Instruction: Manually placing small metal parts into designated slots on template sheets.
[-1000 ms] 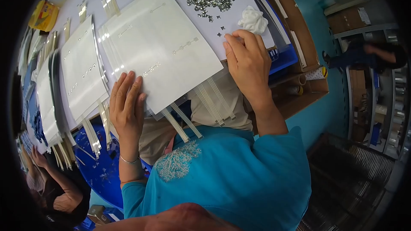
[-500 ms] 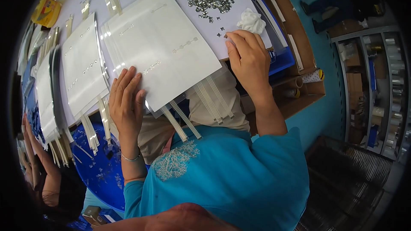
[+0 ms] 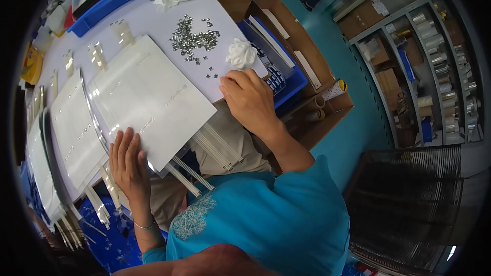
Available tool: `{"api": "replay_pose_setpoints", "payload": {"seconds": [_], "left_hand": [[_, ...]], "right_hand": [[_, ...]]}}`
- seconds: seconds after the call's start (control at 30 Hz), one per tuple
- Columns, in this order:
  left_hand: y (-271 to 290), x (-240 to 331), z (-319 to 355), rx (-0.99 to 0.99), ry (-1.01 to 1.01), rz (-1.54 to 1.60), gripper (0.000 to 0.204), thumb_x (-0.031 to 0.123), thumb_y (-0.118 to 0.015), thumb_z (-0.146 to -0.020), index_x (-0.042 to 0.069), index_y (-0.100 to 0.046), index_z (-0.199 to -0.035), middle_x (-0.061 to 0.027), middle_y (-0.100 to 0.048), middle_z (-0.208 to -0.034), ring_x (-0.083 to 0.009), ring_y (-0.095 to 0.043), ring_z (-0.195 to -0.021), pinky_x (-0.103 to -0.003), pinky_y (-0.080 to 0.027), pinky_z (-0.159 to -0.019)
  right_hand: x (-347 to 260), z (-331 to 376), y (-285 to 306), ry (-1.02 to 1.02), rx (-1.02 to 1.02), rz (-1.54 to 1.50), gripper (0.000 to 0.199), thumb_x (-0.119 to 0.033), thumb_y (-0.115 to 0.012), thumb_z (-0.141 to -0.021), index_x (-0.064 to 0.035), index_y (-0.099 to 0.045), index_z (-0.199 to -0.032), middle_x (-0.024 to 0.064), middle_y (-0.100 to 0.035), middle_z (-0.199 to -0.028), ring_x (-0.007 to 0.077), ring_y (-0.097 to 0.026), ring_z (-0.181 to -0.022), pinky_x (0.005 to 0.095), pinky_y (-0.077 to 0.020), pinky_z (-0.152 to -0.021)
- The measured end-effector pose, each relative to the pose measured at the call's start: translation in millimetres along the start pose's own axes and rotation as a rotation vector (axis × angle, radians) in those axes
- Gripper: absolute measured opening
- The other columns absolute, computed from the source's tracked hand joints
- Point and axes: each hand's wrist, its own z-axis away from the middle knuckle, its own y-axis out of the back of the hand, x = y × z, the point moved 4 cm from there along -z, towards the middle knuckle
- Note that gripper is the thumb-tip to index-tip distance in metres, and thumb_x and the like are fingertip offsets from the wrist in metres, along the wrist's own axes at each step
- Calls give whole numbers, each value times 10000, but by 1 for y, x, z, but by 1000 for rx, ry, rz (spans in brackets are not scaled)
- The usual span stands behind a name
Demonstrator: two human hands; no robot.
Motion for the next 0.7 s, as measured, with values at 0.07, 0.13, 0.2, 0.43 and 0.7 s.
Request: {"api": "replay_pose_setpoints", "payload": {"seconds": [0.07,0.13,0.2,0.43,0.7], "left_hand": [[1,-1,-2,-15,31,34,336,225,-651,-1071,85,-720,-1368,-91,-692,-1489,-341,-569,-1478,-544,-387,-1264],[-1,-1,-2,-3,43,35,342,242,-635,-1080,87,-719,-1373,-89,-693,-1489,-335,-570,-1478,-540,-376,-1270],[-3,-1,-2,14,54,35,350,259,-620,-1089,89,-718,-1378,-87,-694,-1489,-328,-571,-1478,-537,-365,-1277],[-6,-2,0,30,65,19,356,323,-634,-1089,147,-727,-1384,-51,-701,-1484,-301,-581,-1472,-528,-377,-1274],[-4,-1,1,7,35,12,326,216,-623,-1090,109,-710,-1386,-73,-679,-1512,-321,-556,-1493,-532,-372,-1270]], "right_hand": [[1,-2,-1,10,6,7,148,-94,-785,-946,-24,-804,-1075,47,-752,-1084,248,-692,-967,373,-586,-797],[-1,-2,-1,18,13,15,153,-95,-784,-946,-25,-804,-1080,44,-751,-1089,247,-691,-970,371,-587,-803],[-1,-3,-1,15,3,29,163,-96,-783,-948,-25,-804,-1093,46,-752,-1099,250,-692,-973,371,-590,-810],[0,3,2,-41,0,-20,187,-114,-786,-954,-22,-805,-1117,55,-752,-1145,250,-692,-987,373,-593,-823],[2,3,0,-20,-65,-3,243,-134,-805,-948,-22,-804,-1163,96,-744,-1223,251,-688,-985,374,-590,-844]]}}
